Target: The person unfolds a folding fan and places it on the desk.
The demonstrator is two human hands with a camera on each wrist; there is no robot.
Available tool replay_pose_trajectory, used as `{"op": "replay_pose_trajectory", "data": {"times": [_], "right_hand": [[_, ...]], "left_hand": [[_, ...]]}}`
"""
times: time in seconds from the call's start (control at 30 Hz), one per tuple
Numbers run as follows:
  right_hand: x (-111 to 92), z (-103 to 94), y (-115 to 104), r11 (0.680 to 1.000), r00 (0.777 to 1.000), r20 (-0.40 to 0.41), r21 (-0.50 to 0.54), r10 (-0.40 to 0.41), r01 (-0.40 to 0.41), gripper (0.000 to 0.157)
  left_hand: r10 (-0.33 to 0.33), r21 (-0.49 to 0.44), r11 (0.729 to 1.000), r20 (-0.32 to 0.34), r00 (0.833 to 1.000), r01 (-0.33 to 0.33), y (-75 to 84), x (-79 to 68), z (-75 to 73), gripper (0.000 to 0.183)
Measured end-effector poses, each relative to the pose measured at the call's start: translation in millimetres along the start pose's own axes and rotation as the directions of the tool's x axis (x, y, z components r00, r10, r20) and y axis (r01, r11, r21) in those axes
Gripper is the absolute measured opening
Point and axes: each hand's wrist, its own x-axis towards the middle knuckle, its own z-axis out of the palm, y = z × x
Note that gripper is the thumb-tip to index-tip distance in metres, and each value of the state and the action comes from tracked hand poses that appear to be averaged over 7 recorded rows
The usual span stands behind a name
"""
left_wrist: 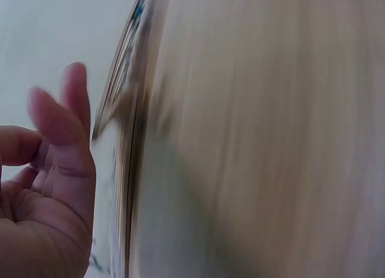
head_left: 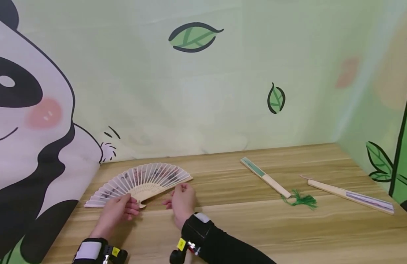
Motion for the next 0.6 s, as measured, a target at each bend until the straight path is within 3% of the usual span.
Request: {"op": "replay_pose_trajectory", "data": {"times": [0.1,0.17,0.3,0.4,0.5,0.6], "right_hand": [[15.6,-42.4,-19.7,0.978,0.994,0.059,-0.185,-0.091,0.101,0.012],[26.5,-74.8,-32.3,0.918,0.985,0.105,-0.36,-0.139,0.168,0.017],[45.3,-139.8,-58.9,0.709,0.954,0.201,-0.638,-0.224,0.301,0.02],[55.0,-176.9,-81.6,0.6,0.93,0.253,-0.712,-0.266,0.365,0.019],[60.8,-205.0,-104.1,0.49,0.905,0.306,-0.764,-0.296,0.419,0.018],[66.0,-227.0,-122.6,0.356,0.878,0.356,-0.814,-0.319,0.459,0.017]], "left_hand": [[0.076,0.056,0.995,0.003,0.997,-0.077,8.5,-1.5,22.0,0.037],[0.12,0.067,0.99,0.021,0.993,-0.121,14.9,-3.2,36.9,0.034],[0.209,0.113,0.969,0.096,0.973,-0.219,30.1,-5.3,66.8,0.027],[0.261,0.164,0.943,0.173,0.95,-0.289,43.2,-4.1,90.3,0.023],[0.329,0.253,0.885,0.255,0.909,-0.391,56.5,-0.4,117.4,0.02],[0.4,0.328,0.802,0.324,0.857,-0.499,67.7,4.0,146.0,0.018]]}}
